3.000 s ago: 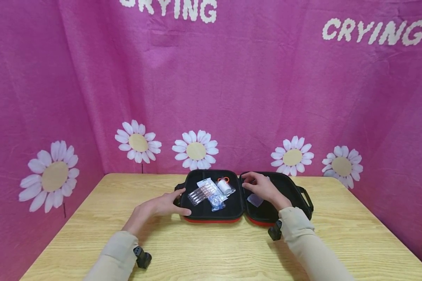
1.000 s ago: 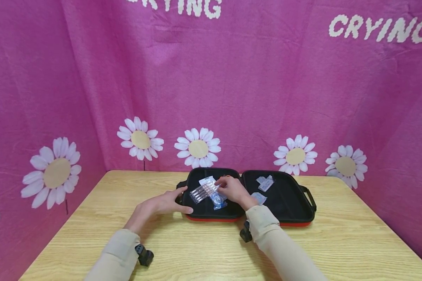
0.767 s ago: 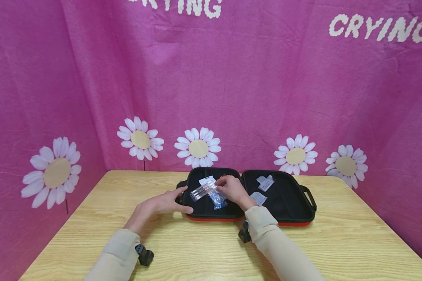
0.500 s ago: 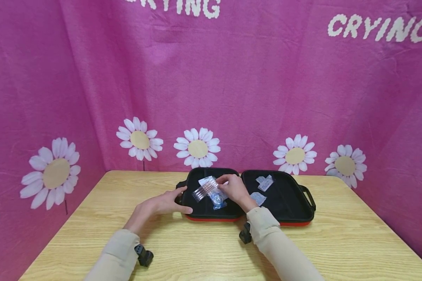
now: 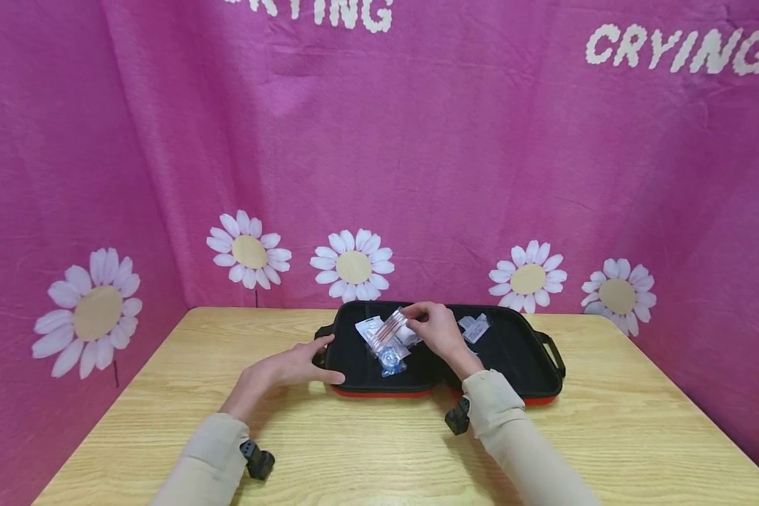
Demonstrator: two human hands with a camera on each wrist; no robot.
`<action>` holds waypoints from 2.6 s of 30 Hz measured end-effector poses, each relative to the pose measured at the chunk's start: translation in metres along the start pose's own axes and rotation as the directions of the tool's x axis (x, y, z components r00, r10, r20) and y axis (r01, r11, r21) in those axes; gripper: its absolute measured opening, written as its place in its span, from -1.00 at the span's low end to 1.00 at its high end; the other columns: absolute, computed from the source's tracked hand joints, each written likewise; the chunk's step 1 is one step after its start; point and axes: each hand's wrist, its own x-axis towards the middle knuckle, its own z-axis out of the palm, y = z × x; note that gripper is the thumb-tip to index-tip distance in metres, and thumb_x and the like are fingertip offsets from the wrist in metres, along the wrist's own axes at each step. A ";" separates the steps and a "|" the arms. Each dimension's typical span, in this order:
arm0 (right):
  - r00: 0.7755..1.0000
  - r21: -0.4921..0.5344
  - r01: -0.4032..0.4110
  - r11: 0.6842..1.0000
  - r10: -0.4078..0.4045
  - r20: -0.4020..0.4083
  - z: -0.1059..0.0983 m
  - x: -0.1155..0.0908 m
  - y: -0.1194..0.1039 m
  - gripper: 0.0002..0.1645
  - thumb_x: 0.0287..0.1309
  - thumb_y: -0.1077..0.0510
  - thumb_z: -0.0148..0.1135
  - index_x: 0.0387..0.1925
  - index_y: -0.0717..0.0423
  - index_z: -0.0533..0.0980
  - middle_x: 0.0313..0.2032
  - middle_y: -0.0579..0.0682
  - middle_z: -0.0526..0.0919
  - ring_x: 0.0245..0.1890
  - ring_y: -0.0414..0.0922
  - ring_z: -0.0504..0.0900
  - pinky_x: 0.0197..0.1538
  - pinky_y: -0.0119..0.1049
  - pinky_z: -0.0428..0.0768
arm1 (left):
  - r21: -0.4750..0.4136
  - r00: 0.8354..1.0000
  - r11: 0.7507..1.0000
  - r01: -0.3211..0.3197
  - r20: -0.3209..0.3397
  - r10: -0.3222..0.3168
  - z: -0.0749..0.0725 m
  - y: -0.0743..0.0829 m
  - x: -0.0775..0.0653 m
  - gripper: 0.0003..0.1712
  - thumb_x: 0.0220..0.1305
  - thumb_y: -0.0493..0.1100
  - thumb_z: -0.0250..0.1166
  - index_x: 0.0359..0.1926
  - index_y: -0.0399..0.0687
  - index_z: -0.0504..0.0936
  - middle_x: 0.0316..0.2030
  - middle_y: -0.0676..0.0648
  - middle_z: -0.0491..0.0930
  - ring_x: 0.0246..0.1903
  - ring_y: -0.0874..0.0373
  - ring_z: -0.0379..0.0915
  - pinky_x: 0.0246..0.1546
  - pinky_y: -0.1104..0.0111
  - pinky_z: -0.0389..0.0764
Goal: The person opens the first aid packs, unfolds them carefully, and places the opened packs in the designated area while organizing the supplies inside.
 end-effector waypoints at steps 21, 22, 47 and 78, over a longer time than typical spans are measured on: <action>0.997 0.189 -0.068 0.980 0.072 -0.013 -0.054 -0.006 0.018 -0.70 0.20 0.33 0.30 -0.03 0.35 0.64 -0.14 0.28 0.74 -0.25 0.16 0.75 -0.30 -0.16 0.74 | -0.014 1.000 1.000 0.002 -0.004 -0.002 0.000 0.001 0.000 0.20 0.00 0.42 0.41 0.56 0.23 0.04 0.48 -0.17 0.20 0.46 -0.17 0.05 0.38 -0.21 0.20; 0.997 0.194 -0.070 0.978 0.075 -0.017 -0.057 -0.007 0.020 -0.70 0.20 0.33 0.29 -0.03 0.35 0.64 -0.14 0.30 0.74 -0.25 0.16 0.75 -0.30 -0.17 0.74 | -0.015 1.000 1.000 0.002 -0.003 -0.002 0.000 0.001 0.000 0.20 -0.01 0.42 0.41 0.56 0.22 0.05 0.48 -0.17 0.20 0.46 -0.17 0.05 0.38 -0.21 0.20; 0.999 0.243 -0.034 0.970 0.043 -0.032 -0.113 -0.019 0.051 -0.63 0.26 0.32 0.24 0.05 0.47 0.55 -0.01 0.44 0.64 -0.36 -0.45 0.65 -0.26 -0.29 0.74 | -0.014 1.000 1.000 0.008 0.001 -0.008 0.001 0.001 0.000 0.20 0.01 0.39 0.41 0.57 0.21 0.04 0.46 -0.16 0.23 0.43 -0.15 0.09 0.37 -0.22 0.21; 0.992 0.165 -0.075 0.983 0.090 -0.086 -0.168 -0.045 0.094 -0.57 0.29 0.30 0.24 0.11 0.52 0.49 0.04 0.54 0.56 -0.46 -0.52 0.65 -0.30 -0.38 0.72 | 0.007 1.000 1.000 0.010 -0.002 -0.010 0.001 0.001 -0.001 0.21 0.01 0.41 0.40 0.57 0.20 0.03 0.46 -0.17 0.22 0.44 -0.16 0.07 0.36 -0.24 0.20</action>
